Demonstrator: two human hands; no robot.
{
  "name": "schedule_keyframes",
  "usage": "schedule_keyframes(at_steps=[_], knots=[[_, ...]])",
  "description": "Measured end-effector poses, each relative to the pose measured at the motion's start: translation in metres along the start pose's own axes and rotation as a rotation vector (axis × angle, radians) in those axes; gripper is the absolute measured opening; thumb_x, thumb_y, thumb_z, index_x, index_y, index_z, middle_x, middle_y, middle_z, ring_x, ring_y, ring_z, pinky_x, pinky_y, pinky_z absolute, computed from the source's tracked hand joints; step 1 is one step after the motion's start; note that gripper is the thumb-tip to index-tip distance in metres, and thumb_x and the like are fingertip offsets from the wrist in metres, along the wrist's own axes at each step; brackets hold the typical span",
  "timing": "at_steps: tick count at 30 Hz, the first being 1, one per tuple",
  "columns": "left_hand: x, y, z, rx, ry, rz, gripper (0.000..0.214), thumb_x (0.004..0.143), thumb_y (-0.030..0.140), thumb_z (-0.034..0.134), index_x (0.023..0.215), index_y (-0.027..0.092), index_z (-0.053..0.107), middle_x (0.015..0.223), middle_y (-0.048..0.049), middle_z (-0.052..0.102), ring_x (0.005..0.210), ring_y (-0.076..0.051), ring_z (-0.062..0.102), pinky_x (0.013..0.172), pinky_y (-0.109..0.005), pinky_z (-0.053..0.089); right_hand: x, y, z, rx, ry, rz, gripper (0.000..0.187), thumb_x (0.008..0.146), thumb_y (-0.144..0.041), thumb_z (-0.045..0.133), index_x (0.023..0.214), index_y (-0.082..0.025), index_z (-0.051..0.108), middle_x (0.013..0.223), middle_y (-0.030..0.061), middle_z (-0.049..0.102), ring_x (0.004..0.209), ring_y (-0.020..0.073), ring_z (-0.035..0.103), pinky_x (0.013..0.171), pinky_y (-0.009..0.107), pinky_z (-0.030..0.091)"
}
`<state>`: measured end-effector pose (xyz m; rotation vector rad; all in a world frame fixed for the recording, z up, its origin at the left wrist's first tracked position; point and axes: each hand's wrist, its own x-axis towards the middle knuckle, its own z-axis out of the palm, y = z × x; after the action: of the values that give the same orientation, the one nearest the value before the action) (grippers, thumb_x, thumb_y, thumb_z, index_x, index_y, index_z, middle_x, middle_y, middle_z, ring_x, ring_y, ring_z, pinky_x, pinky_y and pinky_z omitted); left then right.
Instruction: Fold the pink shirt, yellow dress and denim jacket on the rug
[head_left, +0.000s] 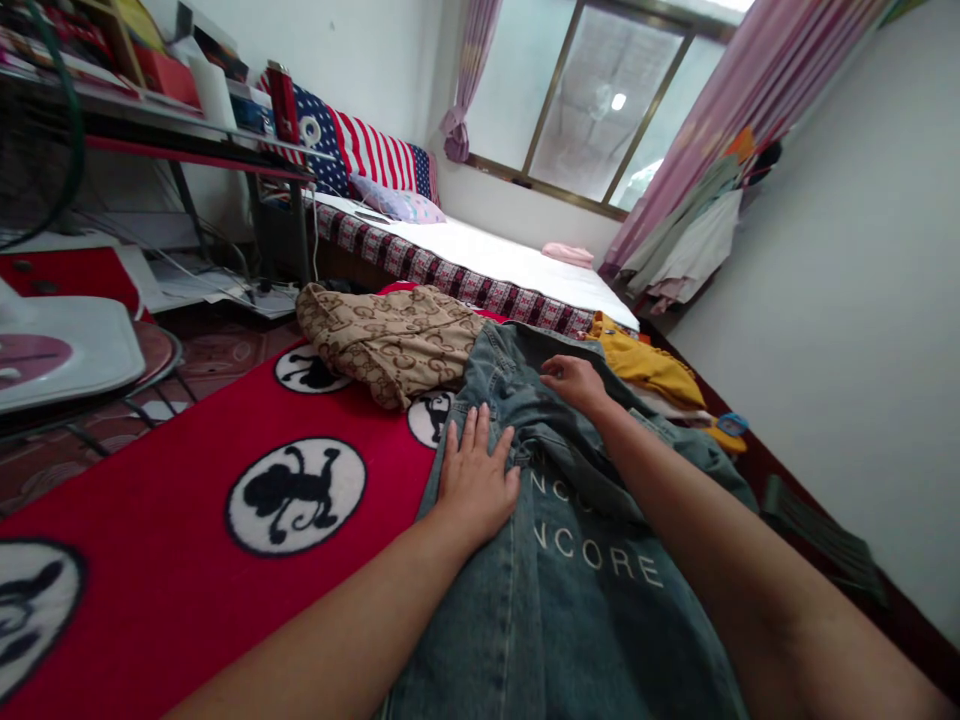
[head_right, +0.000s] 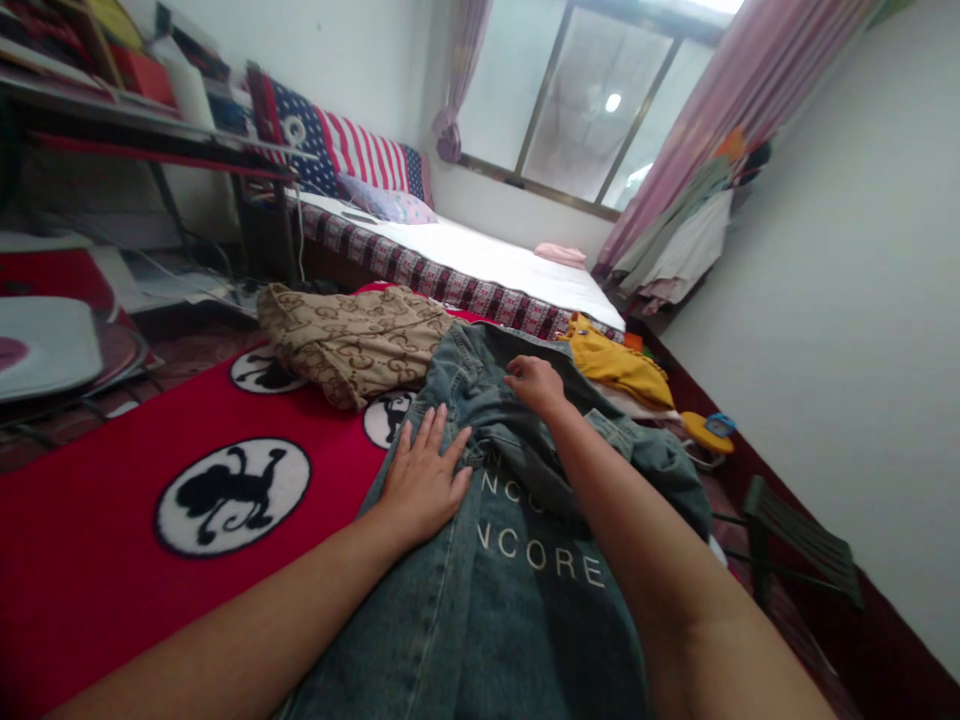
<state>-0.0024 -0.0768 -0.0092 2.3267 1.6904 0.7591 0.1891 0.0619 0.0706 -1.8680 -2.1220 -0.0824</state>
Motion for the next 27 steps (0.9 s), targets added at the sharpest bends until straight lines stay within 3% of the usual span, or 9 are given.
schedule_keyframes(at_steps=[4, 7, 11, 13, 17, 18, 20, 23, 27], knots=[[0.0, -0.001, 0.001, 0.023, -0.004, 0.009, 0.058, 0.088, 0.043, 0.048, 0.143, 0.024, 0.045, 0.159, -0.0108, 0.018, 0.147, -0.031, 0.013, 0.117, -0.054, 0.007, -0.047, 0.025, -0.044, -0.115, 0.071, 0.098, 0.02, 0.082, -0.027, 0.063, 0.099, -0.021, 0.072, 0.088, 0.0032, 0.072, 0.081, 0.0175, 0.065, 0.068, 0.025, 0.043], [0.0, 0.0, 0.001, 0.049, 0.005, 0.017, 0.058, 0.089, 0.043, 0.047, 0.143, 0.022, 0.045, 0.159, -0.0121, 0.018, 0.147, -0.031, 0.013, 0.117, -0.054, 0.007, -0.087, 0.036, -0.064, -0.287, 0.122, 0.148, 0.025, 0.085, -0.04, 0.06, 0.098, -0.023, 0.071, 0.085, 0.0047, 0.072, 0.081, 0.0212, 0.065, 0.067, 0.028, 0.042], [0.001, 0.0, 0.0, 0.073, 0.0, 0.025, 0.057, 0.09, 0.042, 0.046, 0.143, 0.02, 0.046, 0.158, -0.0158, 0.018, 0.147, -0.032, 0.014, 0.116, -0.055, 0.009, -0.133, 0.039, -0.063, -0.474, -0.048, 0.188, 0.061, 0.076, -0.069, 0.057, 0.113, -0.021, 0.063, 0.105, 0.0125, 0.069, 0.088, 0.0304, 0.066, 0.069, 0.035, 0.045], [0.001, 0.0, 0.0, 0.077, -0.003, 0.034, 0.057, 0.09, 0.042, 0.047, 0.143, 0.021, 0.045, 0.158, -0.0173, 0.018, 0.146, -0.033, 0.015, 0.116, -0.055, 0.01, -0.148, 0.039, -0.056, -0.512, -0.147, 0.195, 0.069, 0.074, -0.07, 0.057, 0.12, -0.02, 0.059, 0.113, 0.0154, 0.066, 0.09, 0.0327, 0.066, 0.07, 0.038, 0.047], [0.0, -0.002, 0.001, 0.073, 0.015, 0.049, 0.056, 0.09, 0.041, 0.047, 0.144, 0.027, 0.044, 0.158, -0.0143, 0.02, 0.146, -0.034, 0.017, 0.116, -0.055, 0.011, -0.161, 0.05, -0.055, -0.485, -0.172, 0.216, 0.028, 0.082, -0.036, 0.058, 0.098, -0.015, 0.066, 0.104, 0.0183, 0.068, 0.092, 0.0336, 0.066, 0.077, 0.041, 0.048], [0.0, -0.003, 0.002, 0.072, 0.019, 0.05, 0.056, 0.09, 0.041, 0.048, 0.144, 0.028, 0.043, 0.158, -0.0134, 0.02, 0.146, -0.034, 0.017, 0.116, -0.055, 0.012, -0.162, 0.057, -0.059, -0.417, -0.106, 0.245, 0.02, 0.08, -0.028, 0.057, 0.091, -0.015, 0.067, 0.098, 0.0182, 0.069, 0.093, 0.034, 0.066, 0.08, 0.043, 0.048], [0.001, -0.003, 0.002, 0.067, 0.023, 0.05, 0.055, 0.089, 0.04, 0.049, 0.143, 0.03, 0.043, 0.158, -0.0116, 0.021, 0.146, -0.034, 0.018, 0.115, -0.055, 0.013, -0.164, 0.075, -0.073, -0.116, 0.186, 0.353, 0.013, 0.075, -0.023, 0.059, 0.082, -0.016, 0.066, 0.09, 0.0164, 0.069, 0.095, 0.0348, 0.065, 0.085, 0.047, 0.047], [0.001, -0.003, -0.001, 0.052, 0.006, 0.065, 0.052, 0.089, 0.039, 0.05, 0.141, 0.036, 0.045, 0.159, -0.0073, 0.022, 0.146, -0.034, 0.017, 0.115, -0.056, 0.014, -0.163, 0.104, -0.097, 0.365, 0.636, 0.502, 0.024, 0.078, -0.032, 0.051, 0.091, -0.017, 0.064, 0.09, 0.014, 0.069, 0.095, 0.032, 0.064, 0.082, 0.049, 0.051], [0.0, -0.002, -0.005, 0.025, -0.03, 0.091, 0.044, 0.09, 0.039, 0.051, 0.133, 0.04, 0.054, 0.158, -0.005, 0.024, 0.145, -0.034, 0.019, 0.115, -0.055, 0.015, -0.159, 0.116, -0.119, 0.79, 0.721, 0.576, 0.046, 0.086, -0.025, 0.02, 0.114, -0.017, 0.056, 0.109, 0.0143, 0.066, 0.093, 0.0242, 0.067, 0.074, 0.045, 0.057]])
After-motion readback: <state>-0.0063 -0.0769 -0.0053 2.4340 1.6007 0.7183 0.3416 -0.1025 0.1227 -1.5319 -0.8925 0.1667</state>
